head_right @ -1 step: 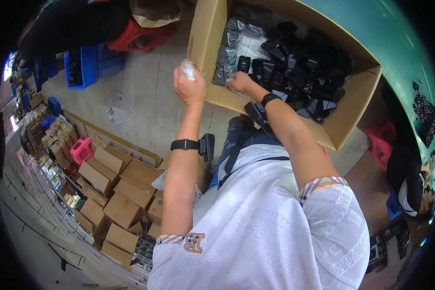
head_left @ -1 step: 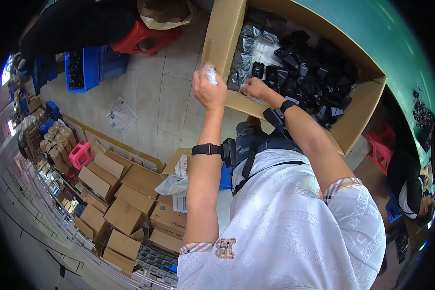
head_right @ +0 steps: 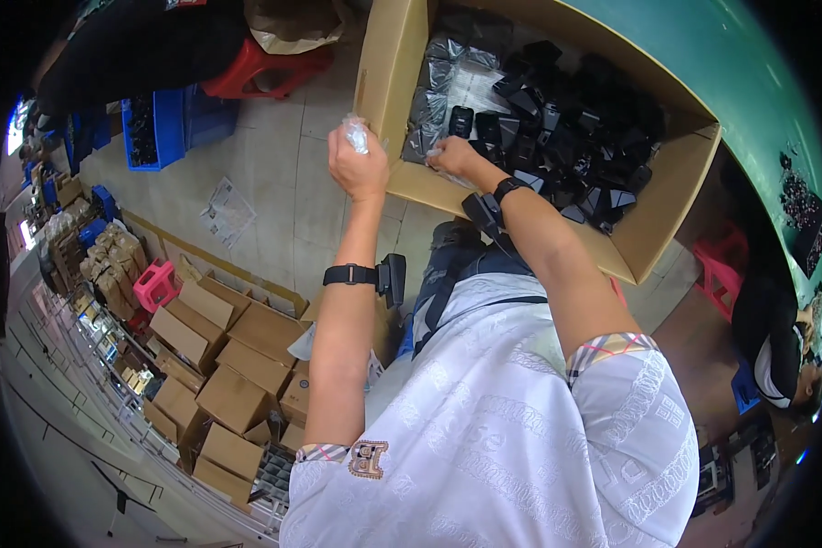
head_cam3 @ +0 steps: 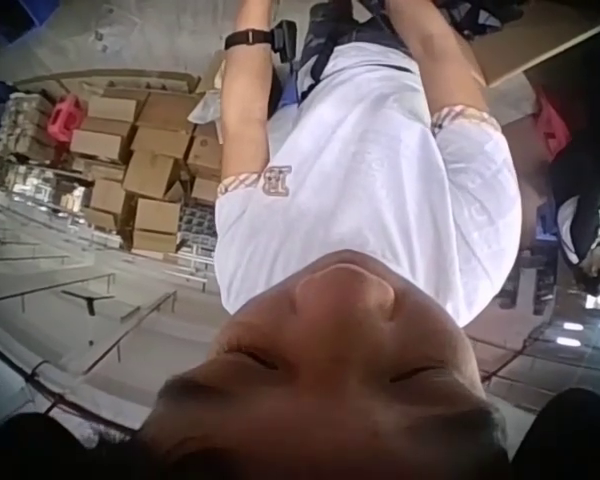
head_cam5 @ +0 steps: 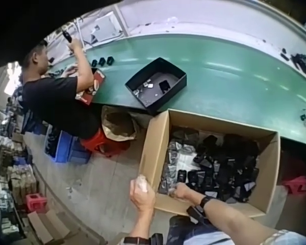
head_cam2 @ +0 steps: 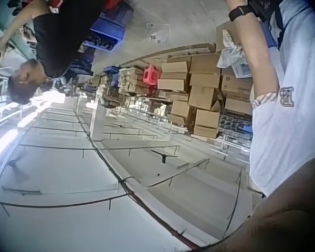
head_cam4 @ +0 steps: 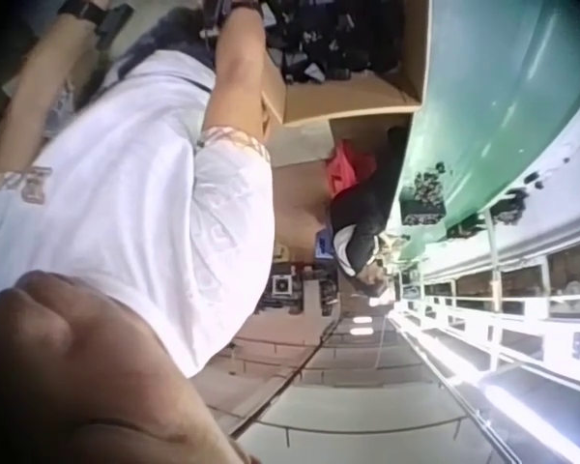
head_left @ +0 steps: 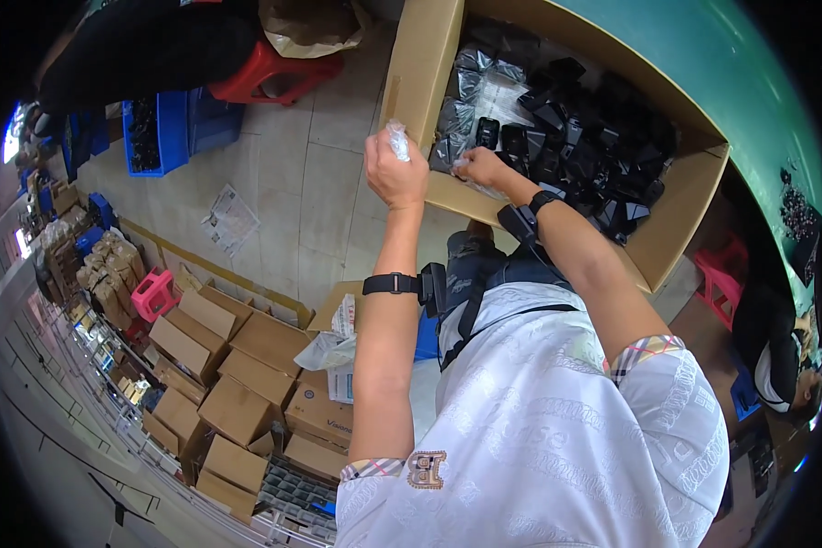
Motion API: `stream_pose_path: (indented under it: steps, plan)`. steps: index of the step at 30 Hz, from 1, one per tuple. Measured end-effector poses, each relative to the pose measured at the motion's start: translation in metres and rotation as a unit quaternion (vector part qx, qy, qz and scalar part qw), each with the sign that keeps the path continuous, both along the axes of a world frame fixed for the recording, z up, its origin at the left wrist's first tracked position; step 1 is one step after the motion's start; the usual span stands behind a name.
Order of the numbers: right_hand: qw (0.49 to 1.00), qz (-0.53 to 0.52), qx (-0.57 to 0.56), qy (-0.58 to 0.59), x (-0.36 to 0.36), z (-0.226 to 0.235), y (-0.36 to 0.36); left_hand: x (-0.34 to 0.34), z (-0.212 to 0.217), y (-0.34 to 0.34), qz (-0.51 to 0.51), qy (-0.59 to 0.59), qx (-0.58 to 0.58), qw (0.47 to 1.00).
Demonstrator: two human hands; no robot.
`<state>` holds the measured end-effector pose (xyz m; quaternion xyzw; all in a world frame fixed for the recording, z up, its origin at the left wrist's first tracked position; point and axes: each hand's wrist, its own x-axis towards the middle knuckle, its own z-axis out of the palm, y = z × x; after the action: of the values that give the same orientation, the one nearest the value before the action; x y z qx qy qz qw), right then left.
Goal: Placing mechanical parts into plastic bags and then into a cardboard box on a factory assembly line.
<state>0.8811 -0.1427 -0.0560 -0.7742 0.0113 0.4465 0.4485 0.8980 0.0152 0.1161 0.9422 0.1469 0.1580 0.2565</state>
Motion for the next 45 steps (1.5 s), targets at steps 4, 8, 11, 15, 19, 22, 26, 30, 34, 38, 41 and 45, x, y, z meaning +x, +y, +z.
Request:
stream_pose_path:
  steps: [4, 8, 11, 15, 19, 22, 26, 30, 34, 38, 41, 45]
  plan:
    - [0.968, -0.112, 0.185, 0.126, 0.003, 0.063, 0.006, -0.008, -0.001, 0.014, 0.019, 0.013, 0.01, 1.0]
    - [0.966, -0.192, 0.171, -0.019, 0.005, 0.086, -0.058, -0.004, 0.001, 0.008, 0.013, 0.001, -0.005, 1.0]
    - [0.949, -0.259, 0.175, 0.021, 0.005, 0.104, -0.084, -0.005, 0.0, 0.008, 0.015, 0.005, -0.005, 1.0]
    - [0.984, -0.087, 0.028, -0.15, 0.011, 0.109, -0.1, -0.004, -0.001, 0.007, 0.016, 0.008, -0.003, 1.0]
    - [0.93, -0.256, 0.259, -0.057, 0.027, 0.118, -0.065, -0.007, 0.003, 0.009, 0.02, 0.012, -0.007, 1.0]
    - [0.963, -0.089, -0.001, -0.254, 0.039, 0.084, -0.056, -0.003, 0.003, 0.006, 0.021, 0.015, -0.004, 1.0]
    - [0.967, -0.076, -0.111, -0.217, 0.047, 0.082, -0.019, -0.002, 0.0, 0.002, 0.012, 0.009, -0.007, 1.0]
    - [0.959, 0.191, -0.163, -0.131, 0.039, 0.118, 0.019, -0.008, 0.0, 0.013, 0.021, -0.004, 0.001, 1.0]
    - [0.945, 0.183, -0.17, -0.209, 0.017, 0.086, 0.022, -0.004, 0.0, 0.006, 0.014, -0.003, -0.006, 1.0]
    - [0.929, 0.119, -0.243, -0.252, 0.026, 0.073, 0.027, -0.004, 0.0, 0.009, 0.02, 0.0, -0.007, 1.0]
    - [0.923, 0.129, -0.271, -0.241, 0.033, 0.068, 0.028, -0.004, 0.001, 0.008, 0.02, 0.001, -0.009, 1.0]
    - [0.923, 0.114, -0.29, -0.227, 0.045, 0.054, 0.023, -0.003, 0.001, 0.007, 0.018, -0.008, -0.009, 1.0]
